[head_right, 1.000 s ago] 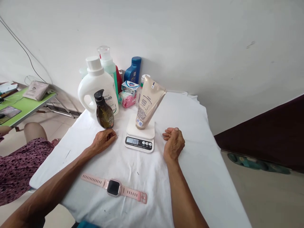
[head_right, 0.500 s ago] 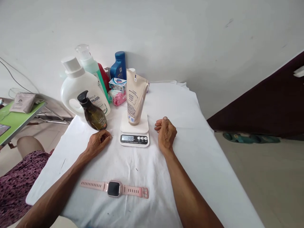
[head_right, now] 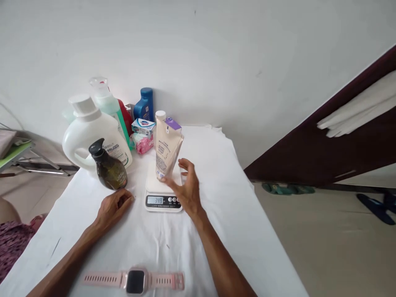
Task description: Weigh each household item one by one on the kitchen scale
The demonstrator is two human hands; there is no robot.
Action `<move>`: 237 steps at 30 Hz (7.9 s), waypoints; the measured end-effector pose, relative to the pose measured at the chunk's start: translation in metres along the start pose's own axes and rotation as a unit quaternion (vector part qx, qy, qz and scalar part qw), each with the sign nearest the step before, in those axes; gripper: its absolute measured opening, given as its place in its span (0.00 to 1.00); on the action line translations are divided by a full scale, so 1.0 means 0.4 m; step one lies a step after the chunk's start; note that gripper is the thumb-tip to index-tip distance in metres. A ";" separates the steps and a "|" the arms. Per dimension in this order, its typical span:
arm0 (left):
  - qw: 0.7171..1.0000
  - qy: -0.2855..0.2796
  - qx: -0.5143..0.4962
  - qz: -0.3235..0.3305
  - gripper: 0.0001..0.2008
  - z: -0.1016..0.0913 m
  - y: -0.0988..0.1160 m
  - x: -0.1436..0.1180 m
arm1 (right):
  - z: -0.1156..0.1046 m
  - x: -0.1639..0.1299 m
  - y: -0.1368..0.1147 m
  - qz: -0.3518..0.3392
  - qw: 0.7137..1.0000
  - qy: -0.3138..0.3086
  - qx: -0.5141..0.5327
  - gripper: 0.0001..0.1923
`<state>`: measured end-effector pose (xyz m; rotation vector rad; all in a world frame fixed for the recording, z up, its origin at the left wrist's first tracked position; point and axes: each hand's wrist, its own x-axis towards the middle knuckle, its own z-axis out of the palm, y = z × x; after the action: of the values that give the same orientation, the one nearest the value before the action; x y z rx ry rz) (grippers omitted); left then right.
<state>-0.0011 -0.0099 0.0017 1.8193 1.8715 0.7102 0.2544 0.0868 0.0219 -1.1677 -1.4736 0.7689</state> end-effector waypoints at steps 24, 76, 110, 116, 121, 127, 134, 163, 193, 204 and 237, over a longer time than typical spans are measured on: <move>1.000 0.015 0.021 0.011 0.16 0.017 -0.007 0.014 | -0.089 0.454 0.102 0.065 0.970 0.172 -0.161 0.21; 1.000 -0.001 -0.006 -0.023 0.07 0.019 -0.011 -0.008 | 0.201 0.052 -0.171 -0.124 0.969 -0.210 0.026 0.37; 1.000 0.001 -0.004 0.011 0.06 0.022 -0.024 -0.010 | 0.122 0.132 -0.246 -0.160 0.985 0.036 -0.052 0.19; 1.000 -0.005 -0.003 -0.007 0.08 0.014 -0.010 -0.006 | 0.081 0.126 -0.175 -0.120 0.990 0.035 -0.068 0.20; 1.000 -0.010 -0.007 -0.012 0.09 0.008 -0.005 -0.001 | 0.083 0.129 -0.154 -0.125 0.989 0.033 -0.071 0.19; 1.000 -0.018 -0.007 -0.018 0.09 0.007 -0.004 0.003 | 0.078 0.126 -0.147 -0.129 0.988 0.043 -0.070 0.18; 1.000 -0.010 -0.011 -0.017 0.08 0.010 -0.008 0.003 | 0.050 0.109 -0.109 -0.118 0.993 0.013 0.002 0.24; 1.000 -0.009 -0.006 -0.019 0.10 0.007 -0.002 0.004 | -0.015 0.044 0.170 0.098 0.983 0.135 0.076 0.37; 0.973 0.047 -0.222 -0.032 0.10 0.019 0.070 0.165 | -0.029 0.053 0.178 0.112 0.986 0.112 0.057 0.37; 0.984 0.079 -0.155 0.031 0.09 0.091 0.036 0.269 | -0.029 0.051 0.178 0.116 0.987 0.106 0.038 0.38; 0.980 0.072 -0.187 0.019 0.14 0.091 0.026 0.291 | -0.010 0.313 -0.137 -0.077 0.984 0.160 -0.025 0.12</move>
<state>0.0248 0.1085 -0.0146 1.6004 1.6526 1.1493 0.2480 0.1868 0.1146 -1.1405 -1.3010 0.4169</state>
